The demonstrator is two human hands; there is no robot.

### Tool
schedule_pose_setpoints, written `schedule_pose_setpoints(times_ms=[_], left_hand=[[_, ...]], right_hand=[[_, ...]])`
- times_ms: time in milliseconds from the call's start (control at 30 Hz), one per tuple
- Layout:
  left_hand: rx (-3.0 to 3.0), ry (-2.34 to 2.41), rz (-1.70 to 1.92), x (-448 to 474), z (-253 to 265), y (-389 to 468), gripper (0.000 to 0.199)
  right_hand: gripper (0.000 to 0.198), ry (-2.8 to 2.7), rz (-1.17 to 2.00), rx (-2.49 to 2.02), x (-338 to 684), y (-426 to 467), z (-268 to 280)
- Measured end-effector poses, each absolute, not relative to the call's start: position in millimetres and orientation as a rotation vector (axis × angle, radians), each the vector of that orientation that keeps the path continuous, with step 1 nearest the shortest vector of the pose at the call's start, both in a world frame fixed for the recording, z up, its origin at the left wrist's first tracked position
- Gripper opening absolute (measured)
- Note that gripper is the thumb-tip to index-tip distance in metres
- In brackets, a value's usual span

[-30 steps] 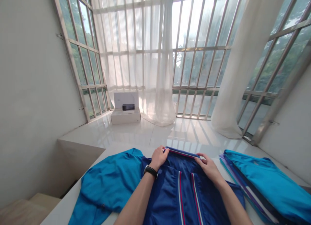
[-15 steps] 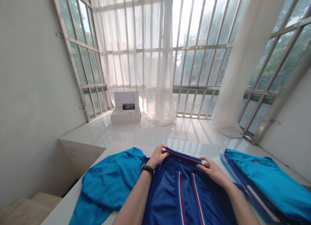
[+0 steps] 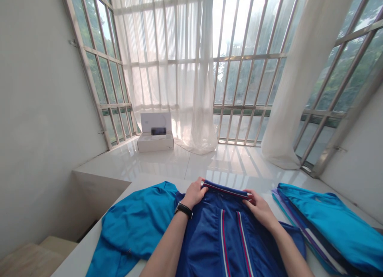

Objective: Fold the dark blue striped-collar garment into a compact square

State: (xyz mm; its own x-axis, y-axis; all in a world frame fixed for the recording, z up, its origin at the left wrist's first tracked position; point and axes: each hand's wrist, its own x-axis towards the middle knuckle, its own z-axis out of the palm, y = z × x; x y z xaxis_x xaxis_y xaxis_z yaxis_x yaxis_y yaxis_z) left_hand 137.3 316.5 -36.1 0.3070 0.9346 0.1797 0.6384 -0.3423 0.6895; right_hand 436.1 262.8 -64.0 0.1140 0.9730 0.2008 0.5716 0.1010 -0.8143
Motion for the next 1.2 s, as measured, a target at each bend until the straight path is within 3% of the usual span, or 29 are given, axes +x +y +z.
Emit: schedule_pose_setpoints(times_ms=[233, 467, 600, 767, 900, 1067, 1200], left_hand=[[2.285, 1.491, 0.712, 139.5, 5.3, 292.4, 0.043], [2.554, 1.254, 0.505, 143.4, 36.5, 224.4, 0.028], [2.622, 1.148, 0.373, 142.8, 20.8, 187.3, 0.028], [2.626, 1.217, 0.448, 138.4, -21.8, 164.8, 0.054], [2.635, 1.234, 0.536, 136.1, -42.3, 160.2, 0.058], [2.623, 1.263, 0.381, 138.6, -23.9, 166.4, 0.059], [2.644, 1.287, 0.229, 148.3, 4.3, 188.3, 0.047]], right_hand=[[0.041, -1.590, 0.323, -1.678, 422.0, 262.1, -44.1], [0.032, -1.794, 0.216, -1.600, 396.4, 205.1, 1.0], [0.043, -1.979, 0.223, -1.695, 381.2, 164.3, -13.2], [0.067, -2.088, 0.185, -1.938, 367.1, 144.1, -51.2], [0.070, -2.128, 0.138, -2.049, 360.1, 142.2, -59.3], [0.070, -2.118, 0.158, -2.053, 359.0, 140.7, -55.4], [0.070, -2.106, 0.174, -2.052, 358.7, 140.0, -54.9]])
